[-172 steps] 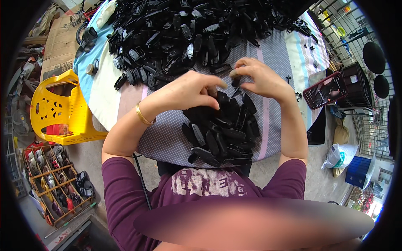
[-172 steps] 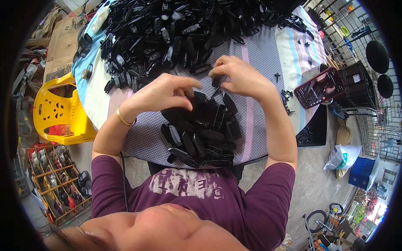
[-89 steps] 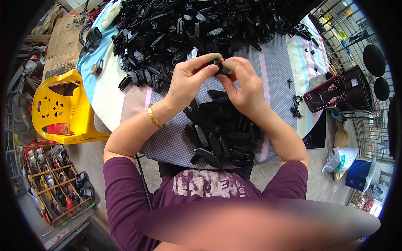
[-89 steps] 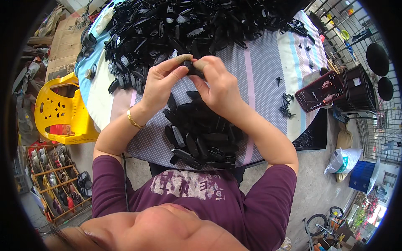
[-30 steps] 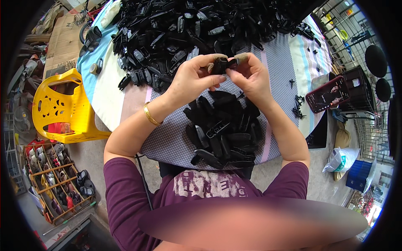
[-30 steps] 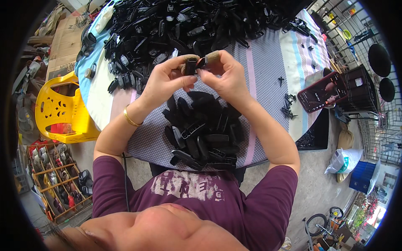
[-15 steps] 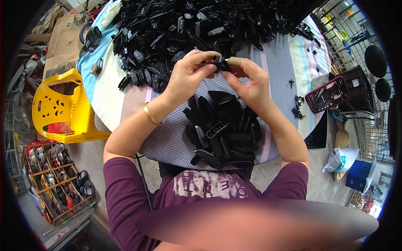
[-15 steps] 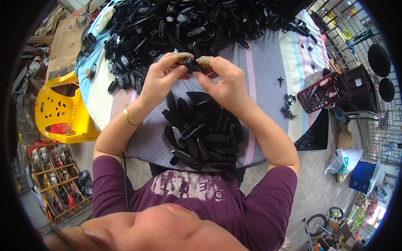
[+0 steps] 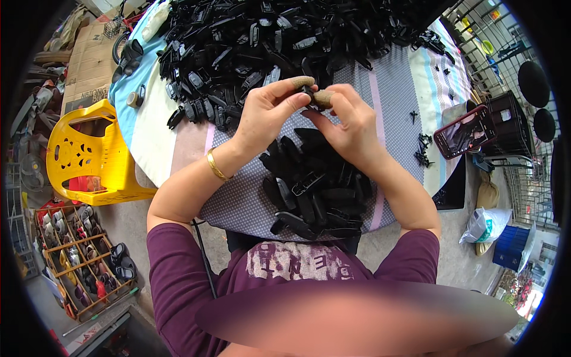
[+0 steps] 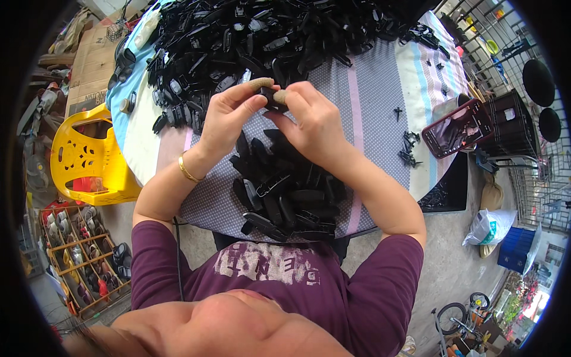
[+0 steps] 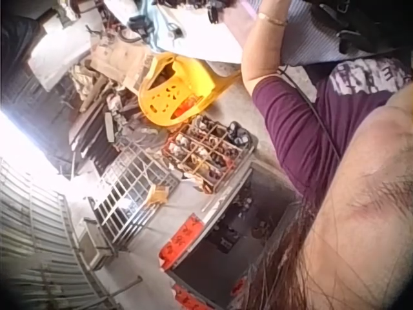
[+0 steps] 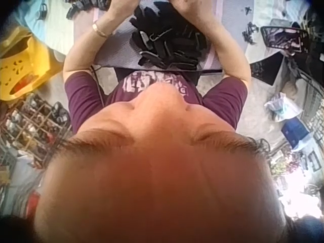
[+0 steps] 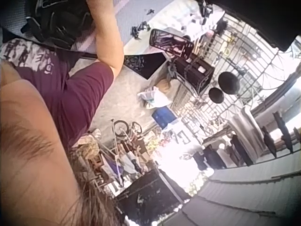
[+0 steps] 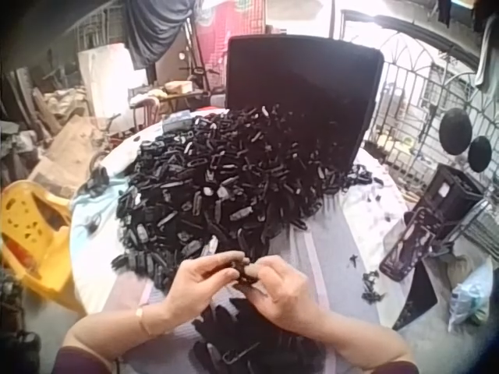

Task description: Inspecting and sorting small black plastic hardware clips on a table.

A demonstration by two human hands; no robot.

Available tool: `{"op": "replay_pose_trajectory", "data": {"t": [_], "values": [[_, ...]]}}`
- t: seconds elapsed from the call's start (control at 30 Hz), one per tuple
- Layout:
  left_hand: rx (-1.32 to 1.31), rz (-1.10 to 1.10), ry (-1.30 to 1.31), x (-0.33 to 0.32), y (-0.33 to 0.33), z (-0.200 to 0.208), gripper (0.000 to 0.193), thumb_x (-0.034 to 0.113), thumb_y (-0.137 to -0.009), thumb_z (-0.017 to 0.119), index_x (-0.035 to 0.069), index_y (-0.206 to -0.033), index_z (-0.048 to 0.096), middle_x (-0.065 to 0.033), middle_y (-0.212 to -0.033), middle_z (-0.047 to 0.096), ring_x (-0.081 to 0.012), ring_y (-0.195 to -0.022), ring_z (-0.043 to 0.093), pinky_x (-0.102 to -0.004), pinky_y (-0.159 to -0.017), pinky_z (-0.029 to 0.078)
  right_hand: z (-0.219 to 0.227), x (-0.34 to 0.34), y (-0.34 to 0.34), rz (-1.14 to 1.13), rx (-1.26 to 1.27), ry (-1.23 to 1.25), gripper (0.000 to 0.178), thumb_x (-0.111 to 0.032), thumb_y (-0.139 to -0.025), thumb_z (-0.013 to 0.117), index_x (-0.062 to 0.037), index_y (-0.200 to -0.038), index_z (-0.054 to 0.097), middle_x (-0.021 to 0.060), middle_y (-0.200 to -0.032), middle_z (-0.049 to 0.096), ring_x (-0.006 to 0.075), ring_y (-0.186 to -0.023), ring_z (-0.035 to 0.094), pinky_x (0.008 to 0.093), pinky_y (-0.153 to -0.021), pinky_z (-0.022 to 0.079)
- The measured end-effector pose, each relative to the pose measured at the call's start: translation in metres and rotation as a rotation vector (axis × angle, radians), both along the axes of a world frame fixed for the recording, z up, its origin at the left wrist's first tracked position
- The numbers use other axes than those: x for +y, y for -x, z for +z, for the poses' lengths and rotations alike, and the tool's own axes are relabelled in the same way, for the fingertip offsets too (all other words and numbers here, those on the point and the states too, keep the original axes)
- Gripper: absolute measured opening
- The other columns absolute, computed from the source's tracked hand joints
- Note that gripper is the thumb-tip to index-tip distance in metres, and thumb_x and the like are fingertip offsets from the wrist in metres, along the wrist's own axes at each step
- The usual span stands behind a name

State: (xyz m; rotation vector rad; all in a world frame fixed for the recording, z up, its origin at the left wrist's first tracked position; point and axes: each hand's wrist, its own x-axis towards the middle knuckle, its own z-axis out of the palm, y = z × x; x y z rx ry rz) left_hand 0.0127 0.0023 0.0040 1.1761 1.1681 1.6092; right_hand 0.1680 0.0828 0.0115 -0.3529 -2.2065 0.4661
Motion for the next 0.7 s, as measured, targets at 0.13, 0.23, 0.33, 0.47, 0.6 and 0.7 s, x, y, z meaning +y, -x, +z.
{"op": "replay_pose_trajectory", "data": {"t": [0.13,0.23,0.33,0.47,0.6,0.7], "values": [[0.081,-0.06,-0.024,0.001,0.012,0.002,0.026,0.003,-0.087,0.059,-0.003,-0.112,0.061,-0.0069,-0.101,0.064,-0.0128,-0.093,0.06,-0.0236,-0.086,0.047,0.003,0.004,-0.001,-0.01,-0.098,0.294,0.033,-0.015,-0.072,0.076,-0.0006,-0.097,0.062,0.0076,-0.087,0.064,0.0161,-0.073,0.062,0.0268,-0.06,0.05],[0.233,-0.084,-0.064,0.0,0.014,0.006,0.023,0.002,-0.087,0.058,-0.003,-0.109,0.062,-0.0069,-0.1,0.063,-0.0147,-0.094,0.059,-0.0247,-0.088,0.045,-0.004,0.006,-0.001,0.093,-0.201,0.435,0.031,-0.018,-0.076,0.074,0.0008,-0.098,0.062,0.0075,-0.085,0.064,0.0143,-0.072,0.062,0.0257,-0.06,0.049],[0.282,-0.115,-0.07,-0.004,0.015,0.01,0.022,0.003,-0.086,0.058,-0.004,-0.106,0.063,-0.007,-0.099,0.062,-0.015,-0.094,0.059,-0.0248,-0.087,0.045,-0.001,0.0,-0.002,0.21,-0.173,0.474,0.019,-0.014,-0.079,0.07,0.0015,-0.087,0.064,0.0094,-0.074,0.062,0.0142,-0.06,0.059,0.0267,-0.054,0.044],[0.221,-0.139,-0.016,-0.002,0.016,0.008,0.023,0.005,-0.086,0.06,-0.004,-0.106,0.063,-0.0079,-0.099,0.064,-0.014,-0.094,0.059,-0.0245,-0.087,0.046,-0.007,0.001,-0.003,0.182,-0.17,0.375,0.019,-0.015,-0.079,0.07,0.0014,-0.085,0.063,0.0095,-0.072,0.062,0.015,-0.057,0.057,0.0281,-0.053,0.043],[0.204,-0.155,0.08,0.001,0.024,0.016,0.032,0.012,-0.083,0.066,-0.001,-0.112,0.062,-0.0079,-0.093,0.068,-0.0096,-0.082,0.06,-0.0235,-0.077,0.048,0.008,0.025,-0.005,0.23,-0.361,0.402,0.025,-0.011,-0.077,0.066,-0.0027,-0.1,0.063,0.0116,-0.086,0.064,0.0236,-0.069,0.061,0.031,-0.062,0.049],[0.574,-0.323,0.169,-0.006,0.015,0.036,0.039,0.016,-0.081,0.069,0.003,-0.117,0.06,-0.0075,-0.087,0.068,-0.0077,-0.077,0.06,-0.0241,-0.071,0.049,-0.003,0.063,-0.011,0.085,-0.333,0.122,0.035,0.0,-0.075,0.059,-0.0052,-0.111,0.06,0.0107,-0.104,0.062,0.0241,-0.085,0.06,0.0318,-0.075,0.049]]}}
